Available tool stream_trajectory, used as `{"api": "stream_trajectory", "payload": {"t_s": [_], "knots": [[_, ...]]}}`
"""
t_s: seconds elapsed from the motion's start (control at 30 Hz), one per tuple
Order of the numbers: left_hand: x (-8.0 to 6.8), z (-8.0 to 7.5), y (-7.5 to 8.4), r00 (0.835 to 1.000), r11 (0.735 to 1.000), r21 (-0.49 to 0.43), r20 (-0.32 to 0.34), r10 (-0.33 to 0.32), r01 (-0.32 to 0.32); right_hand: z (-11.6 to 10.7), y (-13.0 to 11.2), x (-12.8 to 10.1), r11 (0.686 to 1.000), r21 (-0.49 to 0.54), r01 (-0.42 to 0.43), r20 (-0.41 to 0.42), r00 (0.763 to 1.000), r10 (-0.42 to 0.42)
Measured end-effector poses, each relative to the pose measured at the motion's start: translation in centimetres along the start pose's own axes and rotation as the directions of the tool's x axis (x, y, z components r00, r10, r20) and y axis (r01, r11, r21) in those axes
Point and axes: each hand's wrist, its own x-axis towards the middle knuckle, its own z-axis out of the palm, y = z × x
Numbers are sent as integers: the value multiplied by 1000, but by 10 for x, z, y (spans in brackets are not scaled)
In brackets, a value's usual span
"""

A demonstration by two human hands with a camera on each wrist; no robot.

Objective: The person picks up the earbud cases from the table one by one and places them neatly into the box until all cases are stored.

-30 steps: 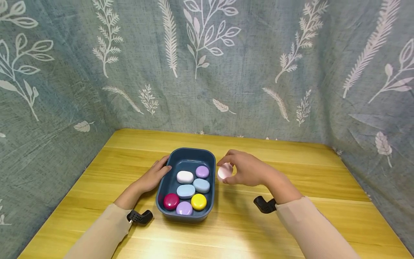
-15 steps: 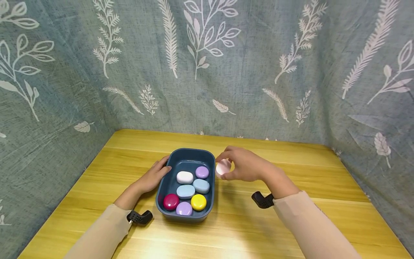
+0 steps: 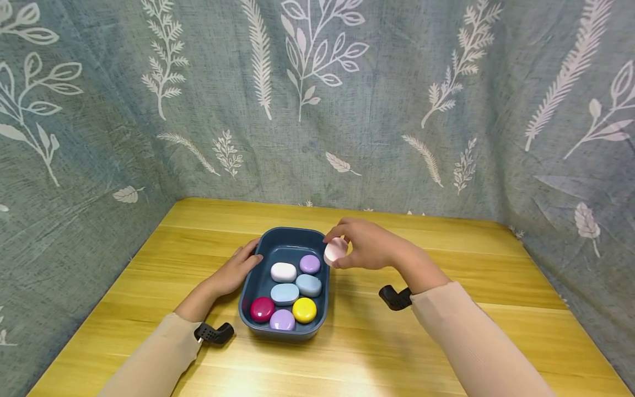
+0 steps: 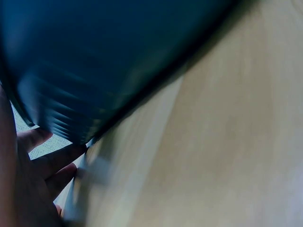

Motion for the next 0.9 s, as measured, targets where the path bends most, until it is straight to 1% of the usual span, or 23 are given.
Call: {"api": "stream_trajectory", "payload": {"t_s": [0.4, 0.53, 0.7, 0.9], "knots": [[0, 0, 0, 1000, 1000, -2, -6, 3, -3, -3, -2, 18, 999, -35, 35, 1, 999, -35], [0, 0, 0, 1000, 1000, 6, -12, 8, -8, -4, -5, 23, 998, -51, 24, 15, 1000, -23], [0, 0, 0, 1000, 1000, 7, -12, -5, 5, -5, -11, 29, 999, -46, 9, 40, 999, -7], [1, -1, -1, 1000, 1000, 10, -7, 13, -13, -4, -11, 37, 999, -43, 4, 55, 999, -2]]}}
